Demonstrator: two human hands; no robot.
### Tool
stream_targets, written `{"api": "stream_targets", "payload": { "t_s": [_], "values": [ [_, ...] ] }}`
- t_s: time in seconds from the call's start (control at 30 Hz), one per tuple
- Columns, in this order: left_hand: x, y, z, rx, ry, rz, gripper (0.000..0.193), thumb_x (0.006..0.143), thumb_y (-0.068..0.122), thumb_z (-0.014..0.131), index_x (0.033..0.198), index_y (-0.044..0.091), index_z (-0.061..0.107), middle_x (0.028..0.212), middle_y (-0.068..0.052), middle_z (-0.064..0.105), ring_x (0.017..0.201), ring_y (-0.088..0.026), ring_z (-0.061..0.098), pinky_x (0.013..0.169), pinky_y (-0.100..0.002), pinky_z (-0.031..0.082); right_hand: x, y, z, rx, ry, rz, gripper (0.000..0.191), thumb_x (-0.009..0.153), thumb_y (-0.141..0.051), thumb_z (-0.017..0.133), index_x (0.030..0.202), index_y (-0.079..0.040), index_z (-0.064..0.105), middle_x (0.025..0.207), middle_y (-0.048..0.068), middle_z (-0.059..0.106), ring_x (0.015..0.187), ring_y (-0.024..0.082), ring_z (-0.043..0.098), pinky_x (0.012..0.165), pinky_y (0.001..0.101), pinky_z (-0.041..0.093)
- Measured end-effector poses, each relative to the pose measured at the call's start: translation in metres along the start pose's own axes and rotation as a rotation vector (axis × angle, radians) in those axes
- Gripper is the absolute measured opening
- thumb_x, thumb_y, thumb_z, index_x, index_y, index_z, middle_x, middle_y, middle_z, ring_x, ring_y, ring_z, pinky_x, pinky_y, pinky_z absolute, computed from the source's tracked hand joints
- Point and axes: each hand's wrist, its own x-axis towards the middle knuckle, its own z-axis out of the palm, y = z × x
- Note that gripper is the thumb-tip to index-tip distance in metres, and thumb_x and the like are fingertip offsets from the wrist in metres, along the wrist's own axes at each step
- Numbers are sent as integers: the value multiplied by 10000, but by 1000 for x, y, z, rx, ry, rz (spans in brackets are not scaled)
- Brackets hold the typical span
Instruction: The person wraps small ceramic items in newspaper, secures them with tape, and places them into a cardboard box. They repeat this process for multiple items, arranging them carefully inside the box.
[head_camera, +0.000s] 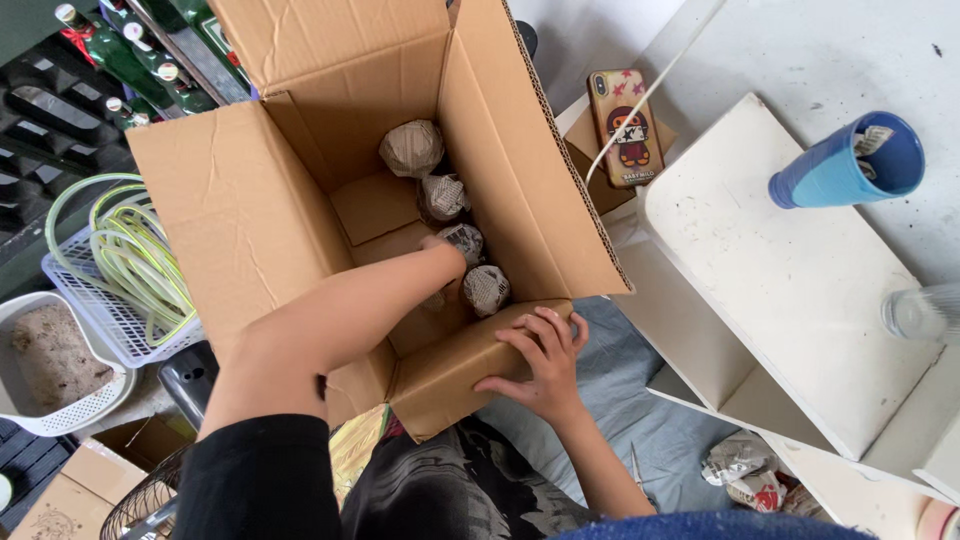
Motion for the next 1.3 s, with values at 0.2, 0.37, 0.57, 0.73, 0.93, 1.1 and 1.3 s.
{"api": "stream_targets", "payload": {
  "t_s": [0.2,0.37,0.57,0.73,0.93,1.1,1.3],
  "values": [
    [38,22,56,-168,-72,199,714,706,668,794,1211,169,717,1154,-42,740,963,-260,700,779,-449,570,-10,-6,7,-1,55,-18,730,553,-696,875,1114,-260,710,1159,-16,609,1289,249,483,1143,516,204],
    [36,54,76,-182,-58,199,691,764,650,728,1233,142,701,1163,-89,724,1001,-297,686,818,-461,560,-9,-6,11,16,68,17,729,521,-715,879,1080,-273,728,1126,-28,620,1282,237,497,1157,518,193],
    [32,41,49,-72,-52,259,670,834,628,650,1259,110,680,1173,-146,705,1045,-342,668,865,-475,548,-6,-5,8,13,61,-11,741,580,-678,889,1149,-227,741,1279,19,656,1338,299,502,1156,518,225],
    [-18,5,-6,36,125,383,659,893,610,584,1280,83,664,1182,-193,689,1083,-379,653,904,-487,538,-58,21,-9,16,128,77,542,809,-402,832,1237,-107,682,1394,137,644,1354,398,553,1147,538,334],
    [-161,-46,4,-202,499,539,618,986,564,489,1328,78,660,1224,-230,742,1165,-392,692,1027,-458,532,-209,64,-39,-202,477,754,107,983,-120,714,1090,-108,706,1128,96,761,1069,300,732,977,397,553],
    [-232,-25,14,-119,398,475,926,724,696,729,1425,120,542,1126,-149,735,1073,-336,725,949,-419,572,-336,70,-77,-703,386,1223,406,888,-261,793,1235,-101,657,1191,146,684,1128,387,616,960,517,489],
    [-223,-20,18,-50,744,239,802,718,650,743,1409,256,638,1006,-137,793,926,-351,771,819,-462,623,-392,53,-77,-811,43,2020,846,645,-525,883,1354,-192,564,1439,173,452,1363,395,381,928,638,436]
  ]
}}
